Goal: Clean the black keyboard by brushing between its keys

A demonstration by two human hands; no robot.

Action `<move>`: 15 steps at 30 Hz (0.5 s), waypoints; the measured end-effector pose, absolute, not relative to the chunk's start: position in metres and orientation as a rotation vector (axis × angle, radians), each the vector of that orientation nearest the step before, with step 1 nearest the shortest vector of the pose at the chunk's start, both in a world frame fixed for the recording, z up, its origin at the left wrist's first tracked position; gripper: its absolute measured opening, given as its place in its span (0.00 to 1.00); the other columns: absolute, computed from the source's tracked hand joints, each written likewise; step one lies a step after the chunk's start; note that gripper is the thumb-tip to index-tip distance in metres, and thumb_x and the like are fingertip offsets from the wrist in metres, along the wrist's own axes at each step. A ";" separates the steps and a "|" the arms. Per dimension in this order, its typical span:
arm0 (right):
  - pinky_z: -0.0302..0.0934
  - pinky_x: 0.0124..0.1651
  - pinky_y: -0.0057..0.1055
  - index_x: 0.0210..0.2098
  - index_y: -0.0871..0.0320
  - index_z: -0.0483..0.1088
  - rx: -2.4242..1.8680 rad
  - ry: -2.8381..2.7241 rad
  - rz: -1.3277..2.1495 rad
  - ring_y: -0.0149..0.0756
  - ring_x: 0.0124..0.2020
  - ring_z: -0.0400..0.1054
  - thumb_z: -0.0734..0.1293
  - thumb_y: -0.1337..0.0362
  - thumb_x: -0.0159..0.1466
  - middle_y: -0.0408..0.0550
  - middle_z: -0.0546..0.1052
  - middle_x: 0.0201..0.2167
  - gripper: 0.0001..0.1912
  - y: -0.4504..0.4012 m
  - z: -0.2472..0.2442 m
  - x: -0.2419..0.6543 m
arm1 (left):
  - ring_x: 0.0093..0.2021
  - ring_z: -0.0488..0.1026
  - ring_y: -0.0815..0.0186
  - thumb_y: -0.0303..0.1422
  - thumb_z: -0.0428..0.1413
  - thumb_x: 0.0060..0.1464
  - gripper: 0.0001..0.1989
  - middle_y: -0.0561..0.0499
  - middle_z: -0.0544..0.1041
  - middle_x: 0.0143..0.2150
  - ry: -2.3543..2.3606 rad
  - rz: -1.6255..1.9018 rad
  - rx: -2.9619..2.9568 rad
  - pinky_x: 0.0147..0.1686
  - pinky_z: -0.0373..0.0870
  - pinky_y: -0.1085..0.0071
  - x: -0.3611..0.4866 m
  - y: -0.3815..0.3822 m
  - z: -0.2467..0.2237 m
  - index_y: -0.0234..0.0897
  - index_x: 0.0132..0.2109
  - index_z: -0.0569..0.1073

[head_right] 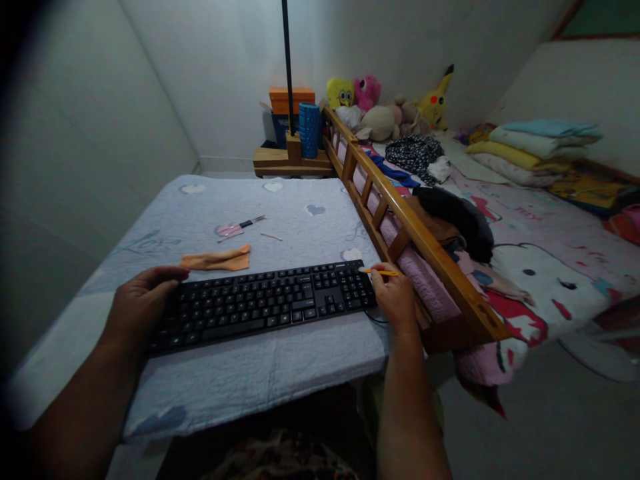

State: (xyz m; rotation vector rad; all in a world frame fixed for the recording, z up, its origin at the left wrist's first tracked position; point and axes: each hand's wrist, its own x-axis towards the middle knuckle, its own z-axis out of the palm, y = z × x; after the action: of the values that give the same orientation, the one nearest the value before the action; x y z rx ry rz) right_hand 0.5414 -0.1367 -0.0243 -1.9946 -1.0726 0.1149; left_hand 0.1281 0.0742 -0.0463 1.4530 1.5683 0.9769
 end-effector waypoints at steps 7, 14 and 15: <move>0.60 0.32 0.34 0.21 0.54 0.71 -2.172 -1.066 -0.075 0.43 0.27 0.71 0.62 0.57 0.55 0.48 0.75 0.19 0.11 -0.155 0.000 0.542 | 0.41 0.77 0.59 0.36 0.58 0.44 0.16 0.50 0.83 0.43 1.570 0.973 1.510 0.50 0.72 0.63 0.126 0.075 -0.048 0.39 0.41 0.81; 0.61 0.31 0.34 0.23 0.54 0.72 -2.083 -0.985 -0.020 0.41 0.25 0.70 0.63 0.57 0.59 0.46 0.74 0.19 0.12 -0.160 0.007 0.537 | 0.42 0.77 0.59 0.35 0.58 0.44 0.15 0.50 0.83 0.43 1.568 0.986 1.501 0.50 0.72 0.64 0.127 0.075 -0.048 0.39 0.41 0.81; 0.62 0.32 0.34 0.26 0.55 0.74 -2.031 -0.978 0.012 0.42 0.26 0.71 0.64 0.56 0.60 0.47 0.76 0.21 0.12 -0.157 0.004 0.535 | 0.42 0.77 0.60 0.35 0.58 0.44 0.15 0.50 0.83 0.44 1.569 0.982 1.499 0.51 0.72 0.64 0.127 0.075 -0.048 0.40 0.41 0.81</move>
State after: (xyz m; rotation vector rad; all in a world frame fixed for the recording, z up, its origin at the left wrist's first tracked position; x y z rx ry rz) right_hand 0.5353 -0.1568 0.0039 -2.0308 -0.9780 0.0116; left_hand 0.1270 0.0745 -0.0476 1.4989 1.5693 0.9822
